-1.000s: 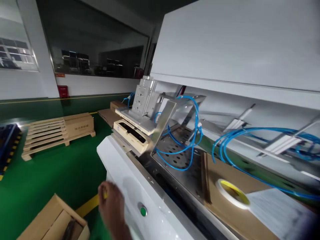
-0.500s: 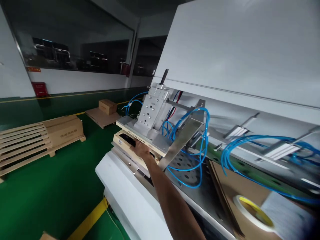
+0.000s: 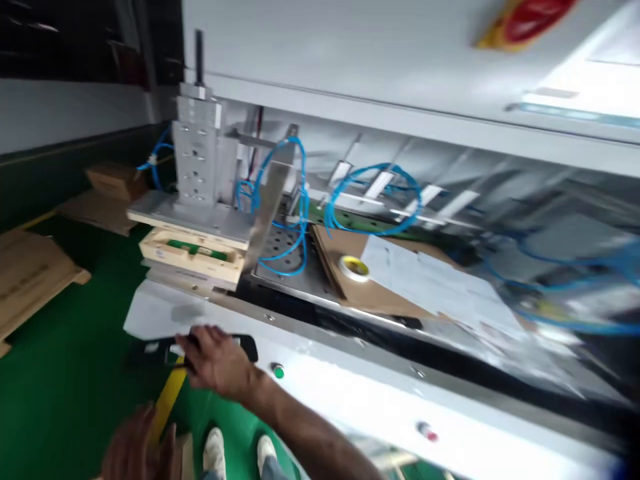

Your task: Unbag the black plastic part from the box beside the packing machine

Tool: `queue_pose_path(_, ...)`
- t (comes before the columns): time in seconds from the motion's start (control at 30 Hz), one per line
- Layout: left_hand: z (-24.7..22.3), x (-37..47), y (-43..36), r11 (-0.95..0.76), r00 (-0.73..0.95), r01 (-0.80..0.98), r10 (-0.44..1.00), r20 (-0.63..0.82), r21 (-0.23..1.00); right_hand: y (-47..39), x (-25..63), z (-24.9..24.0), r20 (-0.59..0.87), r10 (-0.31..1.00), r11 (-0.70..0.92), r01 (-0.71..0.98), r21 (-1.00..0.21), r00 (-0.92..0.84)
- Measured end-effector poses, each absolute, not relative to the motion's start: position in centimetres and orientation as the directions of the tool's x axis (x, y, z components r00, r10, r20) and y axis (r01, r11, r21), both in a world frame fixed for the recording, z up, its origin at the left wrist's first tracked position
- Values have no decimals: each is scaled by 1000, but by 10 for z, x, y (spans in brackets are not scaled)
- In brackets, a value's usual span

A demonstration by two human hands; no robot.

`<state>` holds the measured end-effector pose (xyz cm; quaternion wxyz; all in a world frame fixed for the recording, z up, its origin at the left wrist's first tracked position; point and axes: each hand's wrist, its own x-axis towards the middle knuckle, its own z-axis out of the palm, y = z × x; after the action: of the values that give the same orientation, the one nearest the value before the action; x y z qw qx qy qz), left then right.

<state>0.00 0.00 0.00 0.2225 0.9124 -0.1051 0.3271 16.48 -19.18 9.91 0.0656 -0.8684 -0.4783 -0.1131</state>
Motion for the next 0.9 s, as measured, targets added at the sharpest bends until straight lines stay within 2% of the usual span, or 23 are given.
queue_pose_path(0.07, 4, 17, -12, -906, 690, -363, -106, 716, 216, -217, 116, 86, 237, 846, -479, 876, -50, 477)
queue_pose_path(0.13, 12, 32, -29, -851, 642, -512, -287, 711, 119, -242, 80, 81, 224, 830, -509, 858, -69, 511)
queue_pose_path(0.23, 21, 48, -58, -658, 592, -739, -533, 605, 144, -281, 52, 85, 254, 751, -618, 785, -54, 609)
queue_pose_path(0.33, 25, 59, -88, -559, 528, -817, -629, 571, 140, -317, 35, 95, 305, 654, -713, 699, -56, 692)
queue_pose_path(0.43, 30, 76, -119, -515, 489, -847, -653, 578, 133, -347, 13, 97, 470, 505, -800, 597, -60, 724)
queue_pose_path(0.53, 43, 99, -151, -548, 535, -817, -605, 590, 180, -375, -9, 82, 624, 239, -872, 447, -200, 744)
queue_pose_path(0.63, 58, 124, -185, -543, 542, -818, -614, 573, 191, -408, -14, 55, 664, -25, -914, 252, -318, 748)
queue_pose_path(0.77, 69, 147, -232, -484, 461, -867, -695, 552, 116, -458, 1, 20, 625, -90, -963, 93, -254, 776)
queue_pose_path(0.9, 73, 158, -270, -414, 387, -909, -790, 476, 52, -484, 3, 0, 599, -55, -962, 118, -245, 799)
